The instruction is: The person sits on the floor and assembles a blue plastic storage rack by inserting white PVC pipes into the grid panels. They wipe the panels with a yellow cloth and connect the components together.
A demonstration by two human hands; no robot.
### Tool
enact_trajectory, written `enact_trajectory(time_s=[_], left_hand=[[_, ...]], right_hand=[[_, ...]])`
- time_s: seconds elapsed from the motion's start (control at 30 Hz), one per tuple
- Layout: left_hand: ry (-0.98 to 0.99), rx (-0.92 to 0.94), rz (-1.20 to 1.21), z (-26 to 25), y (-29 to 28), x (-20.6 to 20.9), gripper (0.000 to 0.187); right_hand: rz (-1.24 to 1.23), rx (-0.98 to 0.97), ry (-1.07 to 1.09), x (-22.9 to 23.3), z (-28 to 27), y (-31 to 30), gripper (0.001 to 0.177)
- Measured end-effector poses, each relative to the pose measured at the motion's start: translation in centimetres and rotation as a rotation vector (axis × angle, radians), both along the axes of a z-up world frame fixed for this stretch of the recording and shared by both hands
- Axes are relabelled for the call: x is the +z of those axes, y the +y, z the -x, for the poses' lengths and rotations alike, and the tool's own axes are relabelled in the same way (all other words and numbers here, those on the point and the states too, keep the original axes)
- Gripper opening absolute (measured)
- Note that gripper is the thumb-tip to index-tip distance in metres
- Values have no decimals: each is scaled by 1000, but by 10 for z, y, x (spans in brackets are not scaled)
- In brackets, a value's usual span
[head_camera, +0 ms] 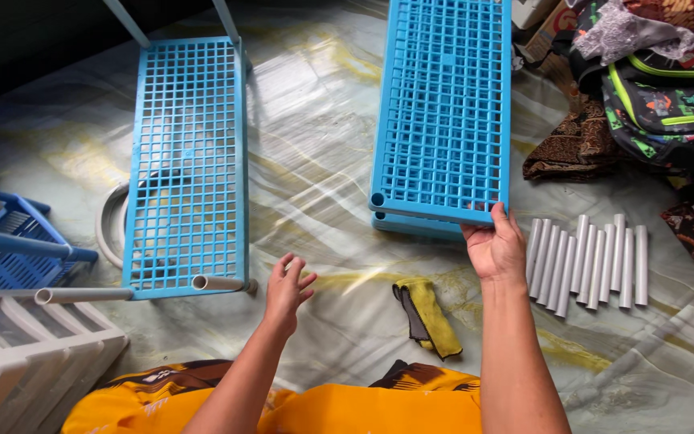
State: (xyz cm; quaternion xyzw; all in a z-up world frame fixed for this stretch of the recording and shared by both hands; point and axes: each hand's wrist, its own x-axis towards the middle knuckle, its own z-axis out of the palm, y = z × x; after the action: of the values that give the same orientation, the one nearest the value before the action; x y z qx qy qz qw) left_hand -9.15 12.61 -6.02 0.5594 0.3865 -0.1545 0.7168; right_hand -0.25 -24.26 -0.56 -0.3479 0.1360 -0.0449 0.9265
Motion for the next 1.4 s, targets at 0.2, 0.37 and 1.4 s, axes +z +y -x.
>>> enact_trajectory(time_s=[0.2, 0.37, 1.4], left_hand=[[-66, 53, -163, 28, 63, -8, 67], [-84, 68, -62, 33, 87, 13, 66], [-214, -212, -87, 36, 11, -27, 59]], right_hand=[[10, 22, 72, -5, 30, 68, 21], [-58, 72, 120, -19, 74, 131, 20], [1764, 417, 635, -52, 74, 47, 56]])
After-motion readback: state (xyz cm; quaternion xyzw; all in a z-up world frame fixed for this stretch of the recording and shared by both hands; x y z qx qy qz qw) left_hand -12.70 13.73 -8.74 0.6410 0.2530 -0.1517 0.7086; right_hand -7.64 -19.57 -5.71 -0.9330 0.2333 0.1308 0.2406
